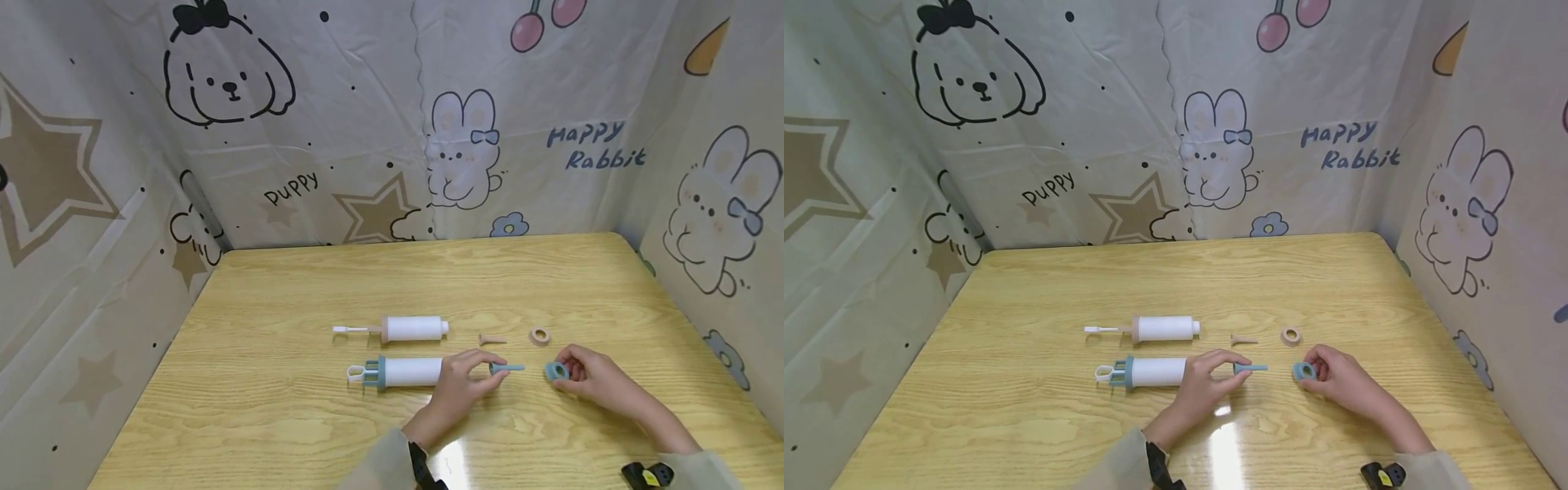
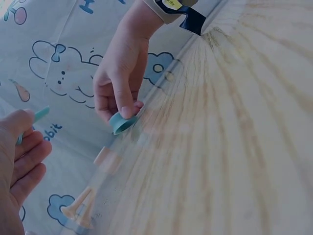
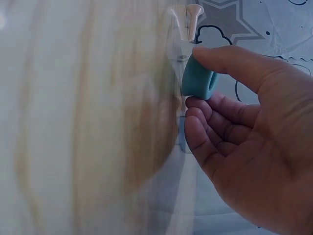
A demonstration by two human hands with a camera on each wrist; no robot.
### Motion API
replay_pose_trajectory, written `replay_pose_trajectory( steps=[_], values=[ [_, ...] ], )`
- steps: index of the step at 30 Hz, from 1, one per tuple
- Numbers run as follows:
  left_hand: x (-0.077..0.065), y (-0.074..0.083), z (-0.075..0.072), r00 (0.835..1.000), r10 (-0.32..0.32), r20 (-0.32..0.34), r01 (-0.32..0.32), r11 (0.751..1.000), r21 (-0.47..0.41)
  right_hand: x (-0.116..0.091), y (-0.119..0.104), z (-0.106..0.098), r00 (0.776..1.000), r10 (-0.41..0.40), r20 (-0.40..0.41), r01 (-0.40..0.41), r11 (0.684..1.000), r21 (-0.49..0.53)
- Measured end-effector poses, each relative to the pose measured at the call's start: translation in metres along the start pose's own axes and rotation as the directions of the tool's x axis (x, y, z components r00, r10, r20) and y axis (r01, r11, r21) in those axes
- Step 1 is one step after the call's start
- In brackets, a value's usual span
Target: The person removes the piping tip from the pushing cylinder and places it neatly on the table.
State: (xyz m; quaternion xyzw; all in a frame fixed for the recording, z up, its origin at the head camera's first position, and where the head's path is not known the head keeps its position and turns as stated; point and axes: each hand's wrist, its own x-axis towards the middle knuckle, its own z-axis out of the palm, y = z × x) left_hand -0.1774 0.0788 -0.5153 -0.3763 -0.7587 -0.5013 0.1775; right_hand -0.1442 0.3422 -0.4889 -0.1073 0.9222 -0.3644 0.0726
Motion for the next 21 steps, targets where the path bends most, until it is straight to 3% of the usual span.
replay_pose_trajectory(
  steps=[5, 14, 21],
  values=[
    [-0.0002, 0.0002, 0.0004, 1.000, -0.007, 0.009, 0.007, 1.000, 0.002, -0.0005, 0.0022, -0.0007, 1.000, -0.008, 0.011, 0.008, 1.000, -0.005],
    [-0.0007, 0.0019, 0.0036, 0.995, -0.050, 0.083, 0.049, 0.999, 0.011, -0.0005, 0.0042, 0.0001, 1.000, 0.010, 0.024, -0.010, 1.000, 0.004],
    [0.0008, 0.0043, 0.0085, 0.981, -0.118, 0.155, 0.112, 0.993, 0.045, -0.0002, 0.0042, 0.0007, 1.000, 0.016, 0.020, -0.015, 1.000, -0.009]
  ],
)
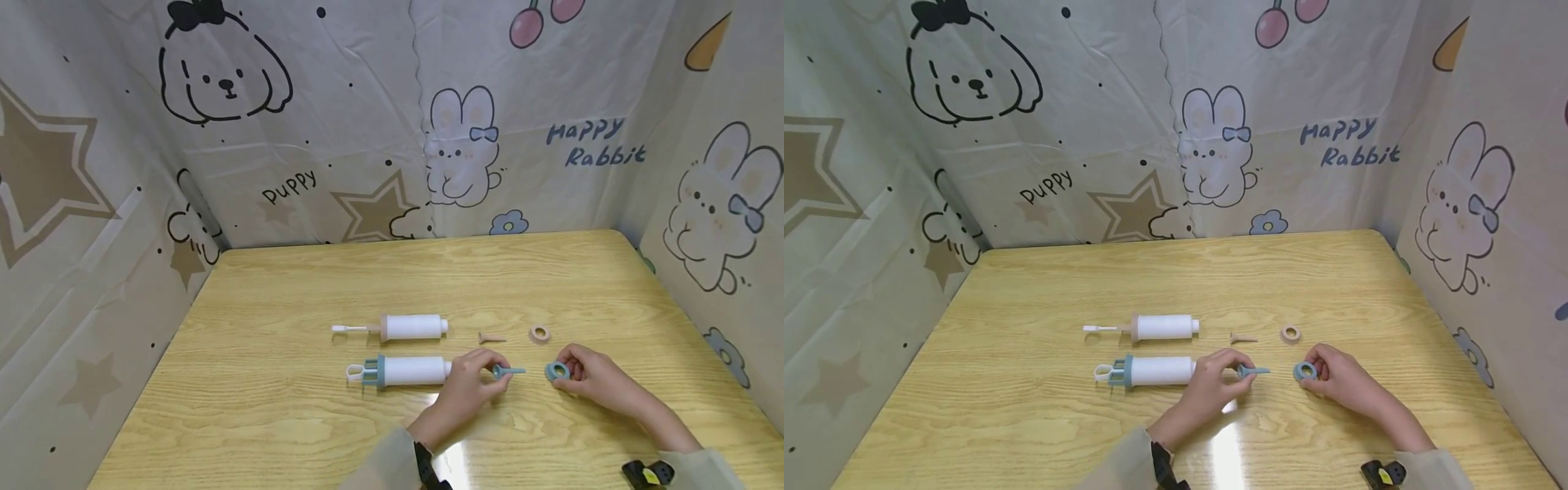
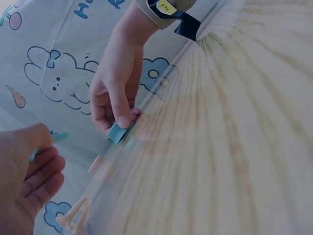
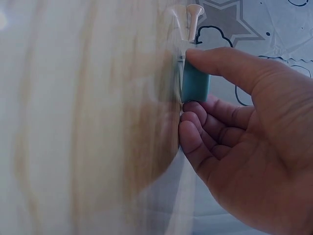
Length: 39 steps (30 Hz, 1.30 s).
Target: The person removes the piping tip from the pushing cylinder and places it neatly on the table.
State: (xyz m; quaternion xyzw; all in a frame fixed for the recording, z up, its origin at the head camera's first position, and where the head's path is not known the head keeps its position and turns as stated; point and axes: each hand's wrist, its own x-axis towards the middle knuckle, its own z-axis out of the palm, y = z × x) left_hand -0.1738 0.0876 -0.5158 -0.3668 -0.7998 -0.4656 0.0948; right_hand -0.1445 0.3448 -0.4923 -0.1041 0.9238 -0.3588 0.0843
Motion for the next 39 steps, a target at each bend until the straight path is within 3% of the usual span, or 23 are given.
replay_pose_trajectory(
  steps=[14, 24, 39],
  values=[
    [0.0015, 0.0029, 0.0047, 0.983, -0.141, 0.117, 0.129, 0.986, 0.107, -0.0003, -0.0025, -0.0004, 1.000, 0.004, 0.001, -0.004, 1.000, 0.004],
    [-0.0002, 0.0035, 0.0079, 0.985, -0.123, 0.123, 0.076, 0.941, 0.328, -0.0008, -0.0036, -0.0005, 1.000, 0.011, 0.002, -0.011, 1.000, -0.011],
    [0.0006, 0.0018, 0.0083, 0.990, -0.095, 0.106, 0.042, 0.905, 0.423, 0.0006, -0.0036, 0.0002, 1.000, 0.003, 0.003, -0.003, 1.000, -0.017]
  ],
)
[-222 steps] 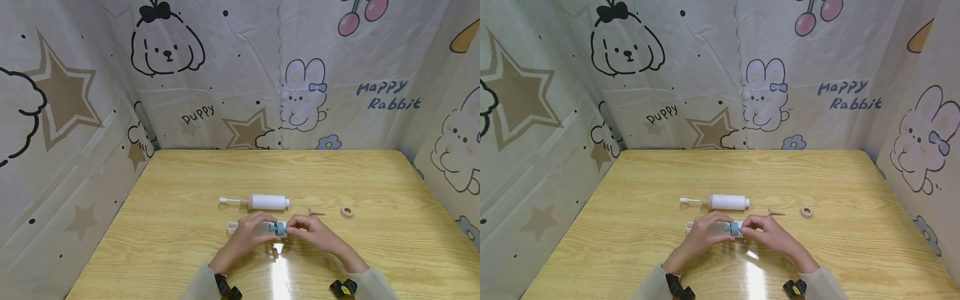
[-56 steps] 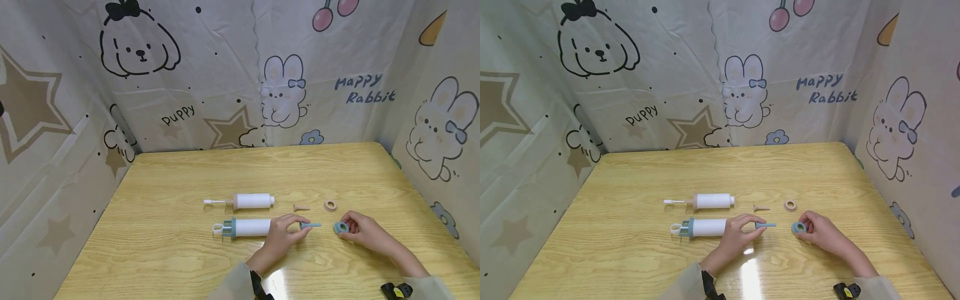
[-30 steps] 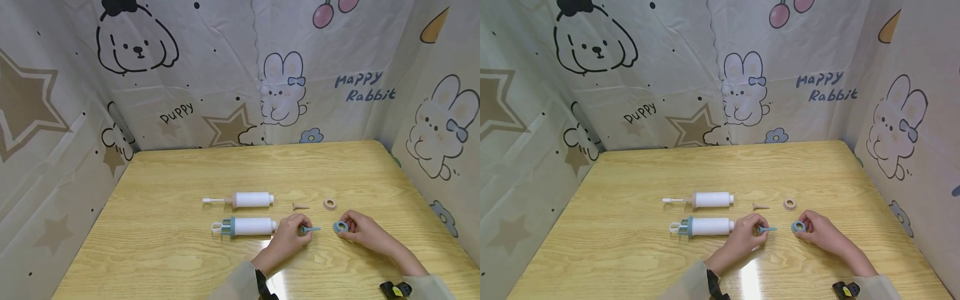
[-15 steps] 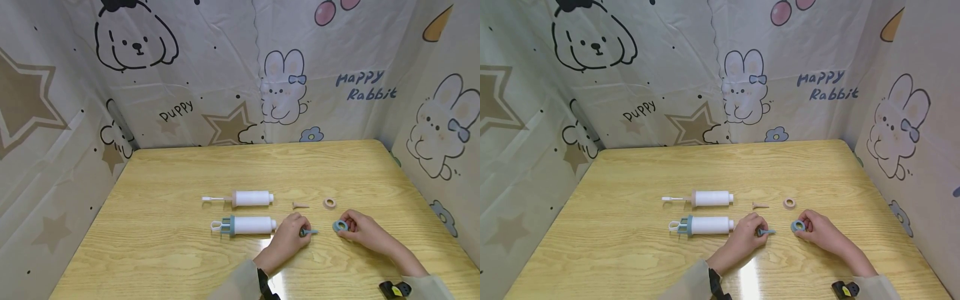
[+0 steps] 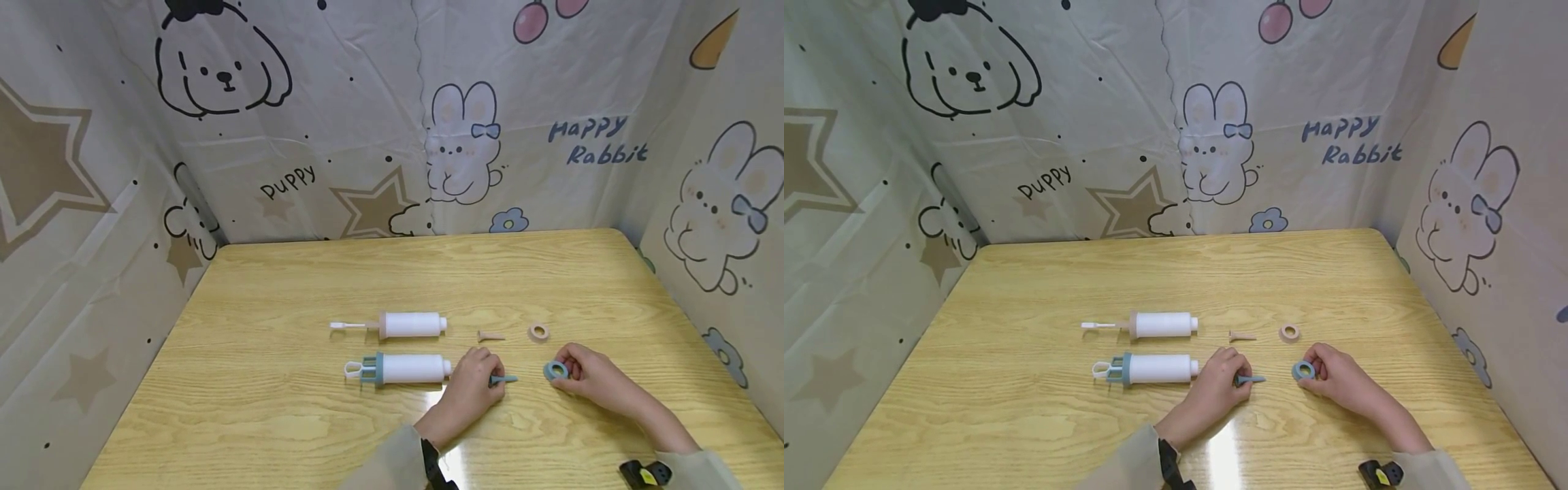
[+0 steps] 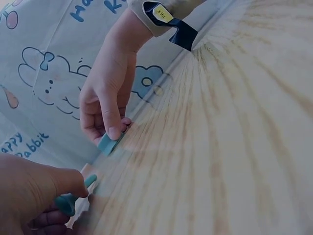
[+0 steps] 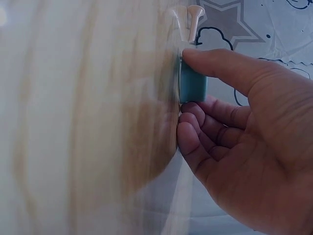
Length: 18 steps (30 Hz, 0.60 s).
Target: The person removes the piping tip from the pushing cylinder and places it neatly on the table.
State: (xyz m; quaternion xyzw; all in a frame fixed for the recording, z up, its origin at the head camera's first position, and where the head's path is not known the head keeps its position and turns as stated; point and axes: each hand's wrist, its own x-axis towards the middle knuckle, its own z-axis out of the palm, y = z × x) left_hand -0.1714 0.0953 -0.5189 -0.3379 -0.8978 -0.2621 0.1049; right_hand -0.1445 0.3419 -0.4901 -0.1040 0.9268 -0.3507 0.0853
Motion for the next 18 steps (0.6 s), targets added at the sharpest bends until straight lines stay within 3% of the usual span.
replay_pose_trajectory(
  steps=[18],
  values=[
    [0.0000, -0.0023, 0.0021, 1.000, -0.011, 0.005, 0.011, 1.000, 0.006, -0.0004, -0.0007, 0.0009, 0.999, -0.017, -0.029, 0.015, 0.999, -0.043]
  ],
)
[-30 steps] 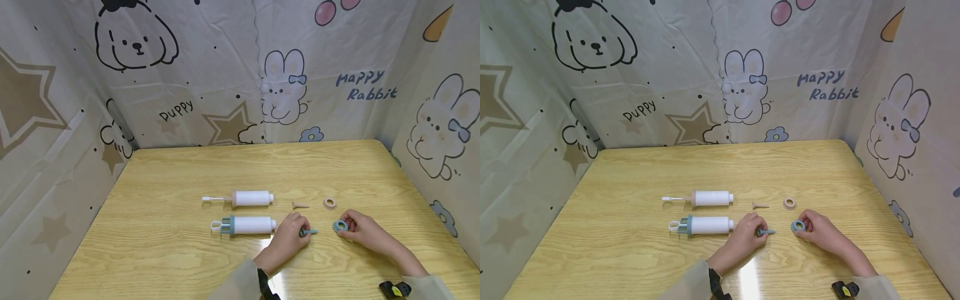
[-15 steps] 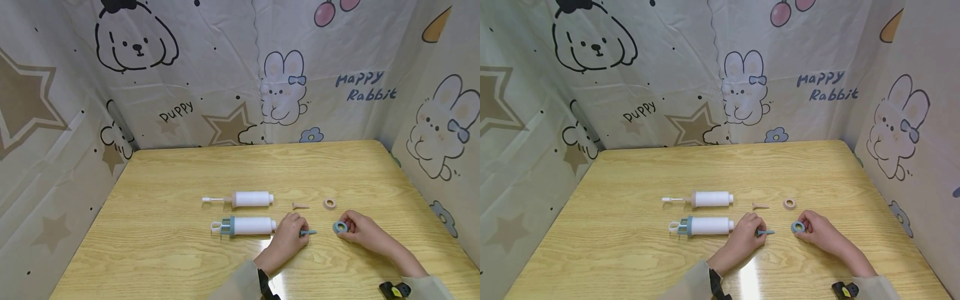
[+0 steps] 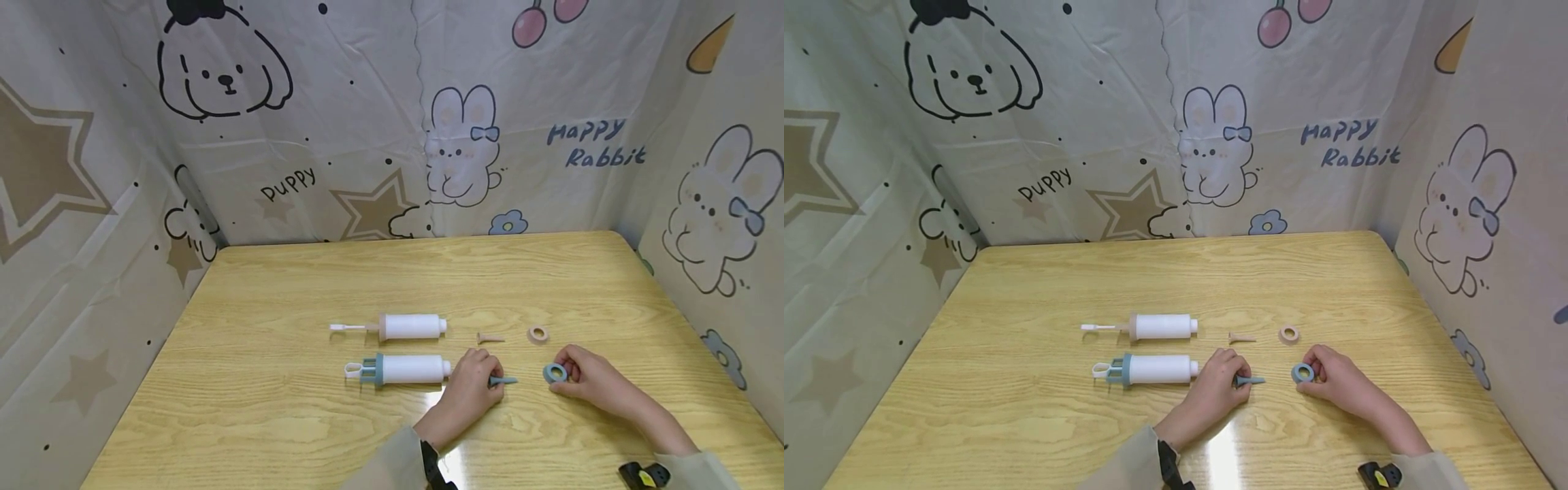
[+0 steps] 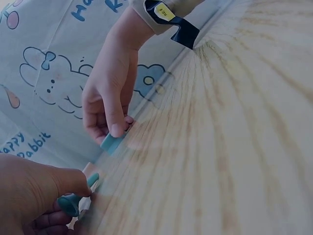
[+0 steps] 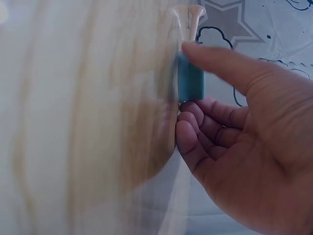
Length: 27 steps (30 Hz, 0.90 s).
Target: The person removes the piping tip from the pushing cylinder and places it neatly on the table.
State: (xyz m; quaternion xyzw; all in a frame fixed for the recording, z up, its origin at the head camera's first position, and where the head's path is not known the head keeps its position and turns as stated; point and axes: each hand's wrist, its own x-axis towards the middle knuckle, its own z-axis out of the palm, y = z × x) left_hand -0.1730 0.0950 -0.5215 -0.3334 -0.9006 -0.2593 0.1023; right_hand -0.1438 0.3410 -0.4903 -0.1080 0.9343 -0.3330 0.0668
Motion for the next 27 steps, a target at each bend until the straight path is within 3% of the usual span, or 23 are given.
replay_pose_trajectory(
  steps=[5, 10, 14, 17, 21, 24, 27],
  values=[
    [-0.001, 0.000, 0.000, 1.000, -0.009, 0.005, 0.009, 1.000, -0.009, -0.002, 0.000, 0.000, 0.998, 0.037, -0.043, -0.037, 0.999, 0.005],
    [-0.002, 0.001, -0.003, 0.999, -0.034, -0.004, 0.034, 0.998, -0.061, 0.000, -0.001, -0.003, 0.986, 0.061, -0.153, -0.067, 0.997, -0.034],
    [-0.001, 0.002, -0.009, 0.993, 0.004, -0.118, -0.012, 0.998, -0.061, 0.006, -0.005, -0.006, 0.963, 0.016, -0.269, -0.035, 0.997, -0.065],
    [0.002, -0.001, -0.014, 0.963, 0.063, -0.261, -0.078, 0.996, -0.048, 0.011, -0.010, -0.005, 0.936, -0.051, -0.349, 0.021, 0.996, -0.091],
    [0.002, -0.010, -0.021, 0.901, 0.147, -0.408, -0.159, 0.987, 0.005, 0.016, -0.022, 0.002, 0.880, -0.177, -0.442, 0.128, 0.982, -0.139],
    [0.001, -0.020, -0.026, 0.860, 0.196, -0.472, -0.175, 0.981, 0.089, 0.021, -0.032, 0.010, 0.825, -0.270, -0.496, 0.207, 0.962, -0.179],
    [-0.001, -0.032, -0.033, 0.833, 0.213, -0.510, -0.162, 0.976, 0.144, 0.027, -0.041, 0.017, 0.786, -0.332, -0.522, 0.261, 0.943, -0.207]
  ],
)
